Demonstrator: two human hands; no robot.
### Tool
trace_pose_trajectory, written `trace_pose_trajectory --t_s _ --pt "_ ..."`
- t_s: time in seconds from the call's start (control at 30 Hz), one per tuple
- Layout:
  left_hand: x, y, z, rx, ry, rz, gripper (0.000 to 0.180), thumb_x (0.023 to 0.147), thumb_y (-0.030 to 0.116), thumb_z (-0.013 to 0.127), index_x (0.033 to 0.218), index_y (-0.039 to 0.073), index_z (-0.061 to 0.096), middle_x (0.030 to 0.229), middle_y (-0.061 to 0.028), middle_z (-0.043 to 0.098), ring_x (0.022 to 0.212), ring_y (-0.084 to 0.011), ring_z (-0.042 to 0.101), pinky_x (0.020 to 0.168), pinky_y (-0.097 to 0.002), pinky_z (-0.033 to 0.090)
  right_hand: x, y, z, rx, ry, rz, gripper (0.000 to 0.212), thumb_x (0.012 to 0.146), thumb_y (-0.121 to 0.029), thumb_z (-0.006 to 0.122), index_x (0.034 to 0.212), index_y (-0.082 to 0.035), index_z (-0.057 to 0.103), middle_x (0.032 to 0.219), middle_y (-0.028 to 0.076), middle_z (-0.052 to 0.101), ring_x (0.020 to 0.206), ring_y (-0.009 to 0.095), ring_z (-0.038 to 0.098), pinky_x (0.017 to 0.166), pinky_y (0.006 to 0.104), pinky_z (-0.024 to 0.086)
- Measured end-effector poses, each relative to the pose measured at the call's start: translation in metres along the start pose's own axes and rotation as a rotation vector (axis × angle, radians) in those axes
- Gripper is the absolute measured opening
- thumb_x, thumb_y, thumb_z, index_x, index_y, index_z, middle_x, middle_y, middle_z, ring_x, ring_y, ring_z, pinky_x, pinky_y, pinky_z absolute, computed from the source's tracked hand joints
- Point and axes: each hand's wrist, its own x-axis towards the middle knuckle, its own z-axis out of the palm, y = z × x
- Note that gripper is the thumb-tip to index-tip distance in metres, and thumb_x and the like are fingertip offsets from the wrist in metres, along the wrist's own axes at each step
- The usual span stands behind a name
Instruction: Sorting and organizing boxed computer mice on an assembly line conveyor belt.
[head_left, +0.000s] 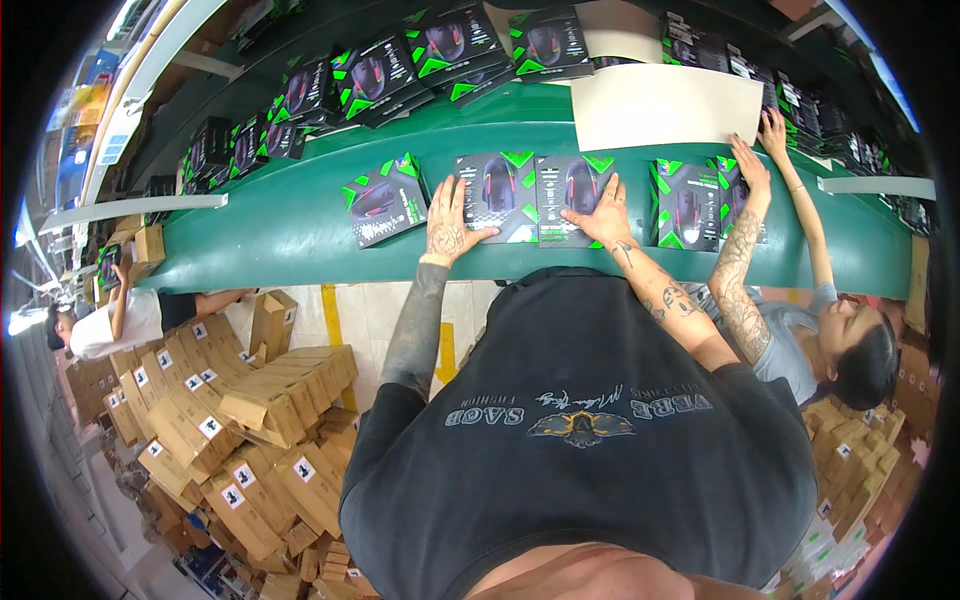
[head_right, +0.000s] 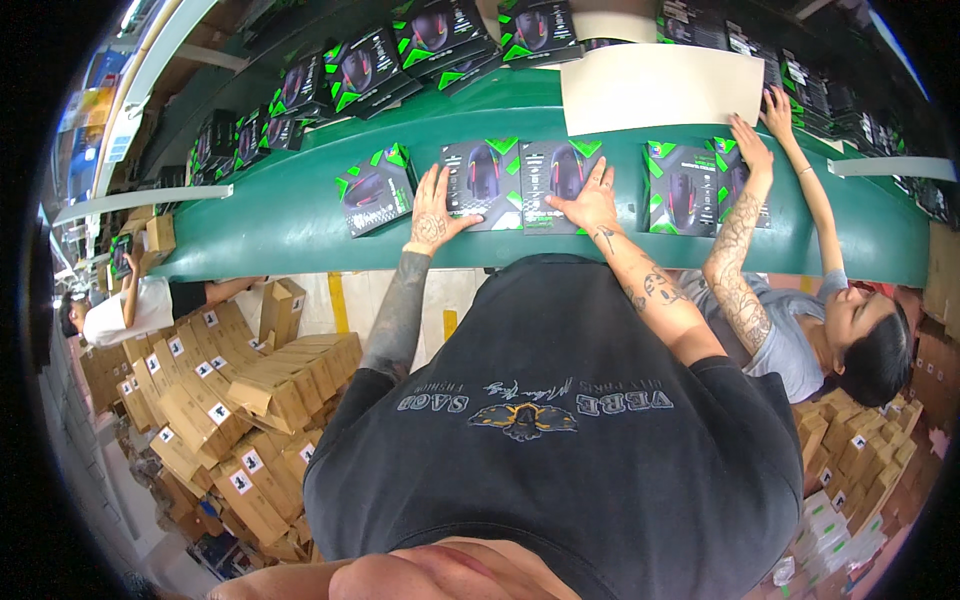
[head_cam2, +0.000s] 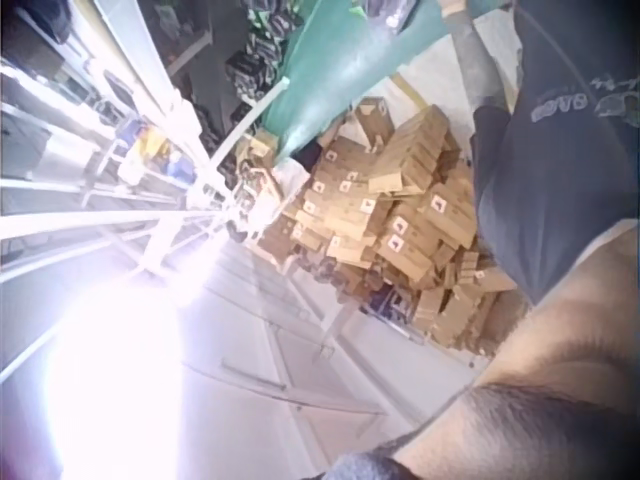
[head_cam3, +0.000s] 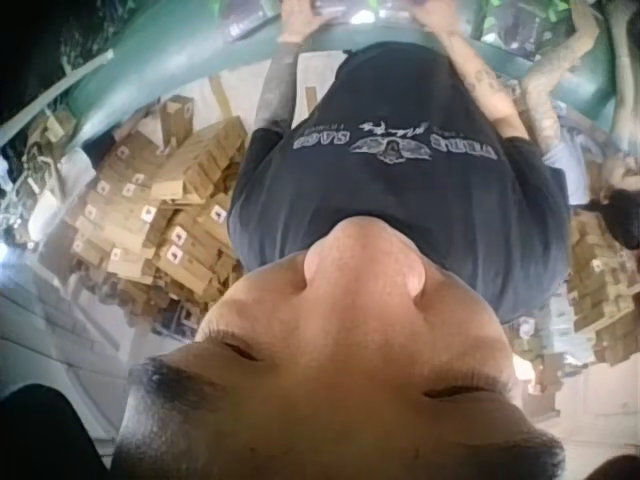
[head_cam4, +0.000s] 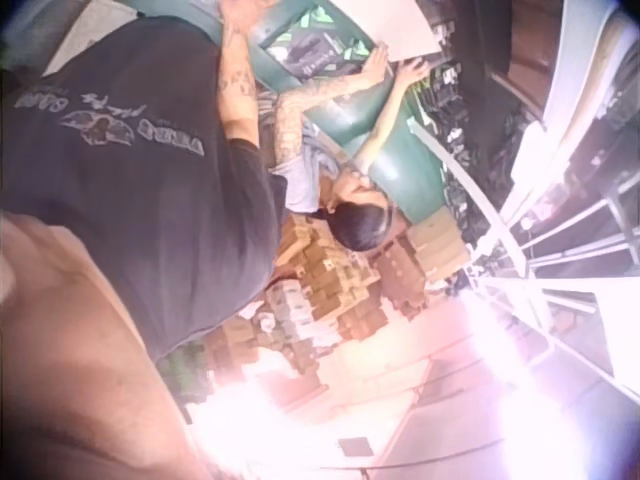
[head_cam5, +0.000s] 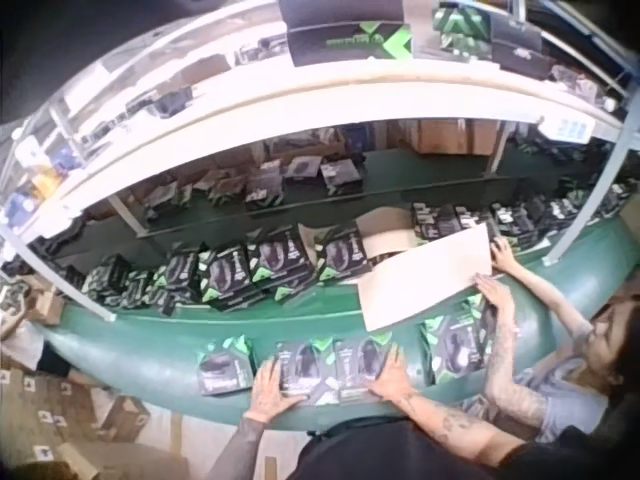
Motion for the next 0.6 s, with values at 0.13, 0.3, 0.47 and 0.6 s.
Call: trace_pose_trajectory --t_s 0.13,0.3,0.47,0.6 --pt "0.061 0.020 0.014 0.148 -0.169 0.303 0.113 0.048 0.061 0.075 0.140 0.019 0.026 0.143 -0.0147 0.025 0.130 -0.0367 0.025 0.107 -0.0499 0.018 -0.009 0.021 -0.001 0.130 -0.192 0.249 0.118 0.062 -0.059 0.071 0.137 0.010 0.009 0.133 0.034 0.031 0.123 0.040 0.037 0.100 0.0391 0.035" --pt "0.106 0.045 0.033 0.219 -0.447 0.656 0.110 0.045 0.071 0.068 0.140 0.034 0.026 0.144 -0.0089 0.025 0.119 -0.0377 0.038 0.097 -0.0524 0.031 -0.012 0.038 -0.006 0.350 -0.391 0.410 0.101 0.070 -0.046 0.070 0.140 0.002 0.014 0.123 0.028 0.047 0.110 0.036 0.052 0.095 0.0358 0.041" --pt "0.098 0.036 0.027 0.323 -0.536 0.658 0.100 0.046 0.078 0.062 0.134 0.041 0.035 0.146 -0.0073 0.023 0.111 -0.0375 0.042 0.088 -0.0508 0.036 0.018 0.030 -0.009 0.109 -0.406 0.155 0.096 0.071 -0.037 0.070 0.141 -0.003 0.015 0.128 0.030 0.041 0.118 0.037 0.045 0.097 0.0382 0.039" --pt "0.064 0.025 0.022 0.388 -0.417 0.377 0.095 0.052 0.073 0.064 0.135 0.039 0.035 0.145 -0.0072 0.023 0.108 -0.0361 0.043 0.085 -0.0505 0.037 0.041 0.001 -0.004 -0.001 -0.287 -0.065 0.094 0.070 -0.033 0.070 0.142 -0.008 0.015 0.130 0.027 0.040 0.115 0.042 0.045 0.098 0.0409 0.038"
